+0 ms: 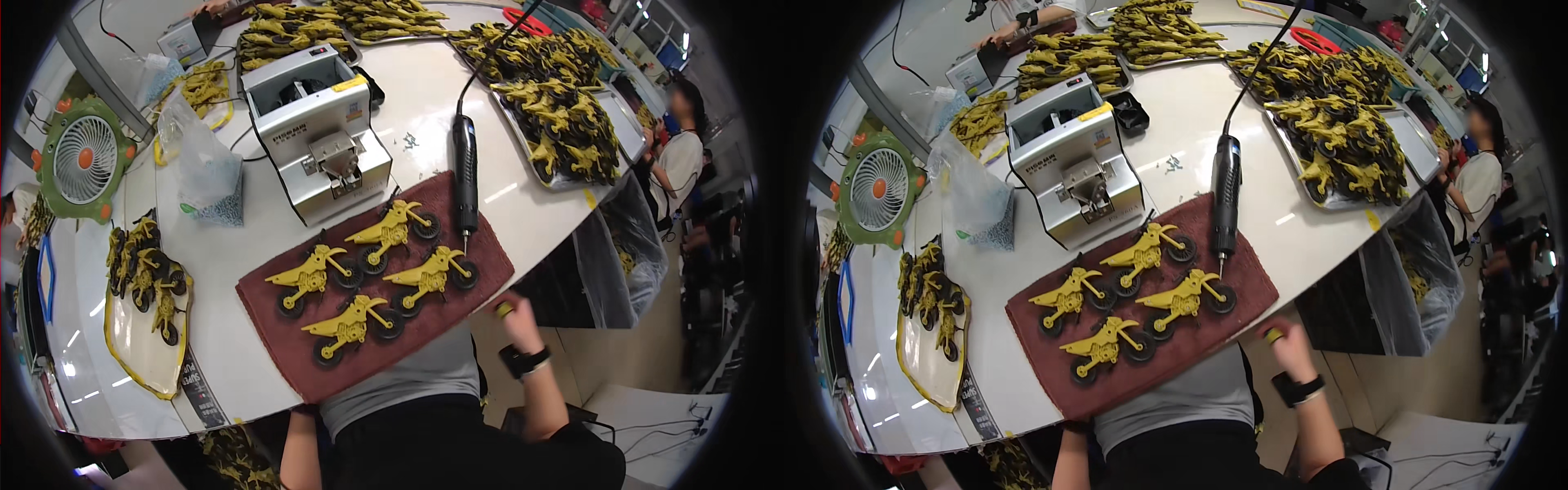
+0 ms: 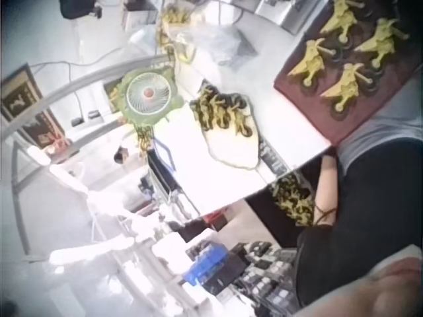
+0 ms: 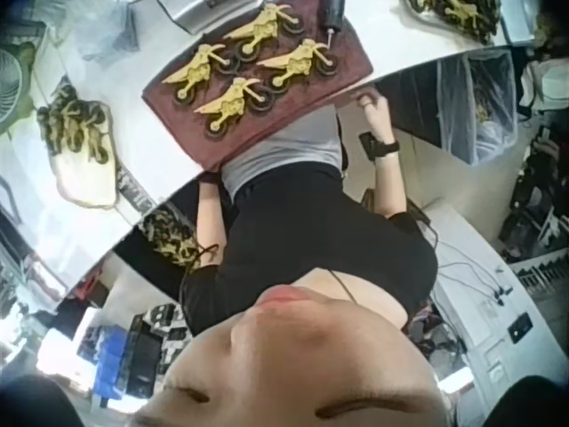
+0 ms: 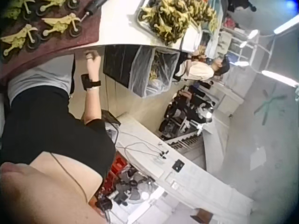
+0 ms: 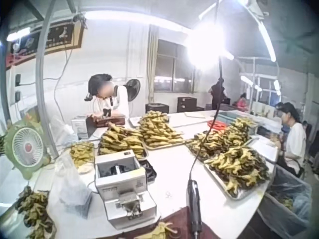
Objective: Assembling components of toy motorcycles using a handheld electric screwdriver on a factory workbench.
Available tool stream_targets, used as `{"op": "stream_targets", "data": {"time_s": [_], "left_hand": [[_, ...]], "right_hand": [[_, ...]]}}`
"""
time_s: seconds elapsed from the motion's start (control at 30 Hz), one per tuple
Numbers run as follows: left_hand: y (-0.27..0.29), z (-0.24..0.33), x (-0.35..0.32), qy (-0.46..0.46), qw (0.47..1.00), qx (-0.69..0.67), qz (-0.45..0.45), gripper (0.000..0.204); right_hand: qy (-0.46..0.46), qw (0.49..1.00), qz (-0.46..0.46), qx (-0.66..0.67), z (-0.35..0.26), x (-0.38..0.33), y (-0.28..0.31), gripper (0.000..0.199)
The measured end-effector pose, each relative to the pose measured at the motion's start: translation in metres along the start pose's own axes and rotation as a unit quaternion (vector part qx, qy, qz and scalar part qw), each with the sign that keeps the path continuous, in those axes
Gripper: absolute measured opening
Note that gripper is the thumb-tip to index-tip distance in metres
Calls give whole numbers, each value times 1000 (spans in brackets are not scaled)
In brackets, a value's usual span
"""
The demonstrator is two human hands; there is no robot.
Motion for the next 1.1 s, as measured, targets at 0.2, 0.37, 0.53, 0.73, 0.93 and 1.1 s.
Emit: {"op": "stream_targets", "data": {"time_s": [0.2,0.37,0.53,0.73,0.93,1.1], "left_hand": [[7,100,-103,-225,961,78,-141,33],[92,173,-151,-171,958,99,-210,22],[162,227,-121,-227,953,197,-31,26],[174,269,-51,-315,897,278,138,31],[168,268,-2,-348,886,264,155,37],[153,263,13,-336,906,231,115,36]], "right_hand": [[144,970,-47,191,-192,53,61,18],[-17,983,-54,-173,-235,153,10,87],[68,965,-58,-247,-230,179,-29,72],[68,975,-107,182,-230,179,-8,43],[291,817,-194,458,-337,101,21,42],[446,768,-224,401,-370,45,31,48]]}}
Point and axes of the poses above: each hand's wrist, its own x-axis towards the middle knuckle, its own y-axis out of the back of the hand, z = x × y, the point moved 8 cm from there along x, towards the middle knuckle, and after that the axes turned 2 degrees about x, right-handed, at the moved point
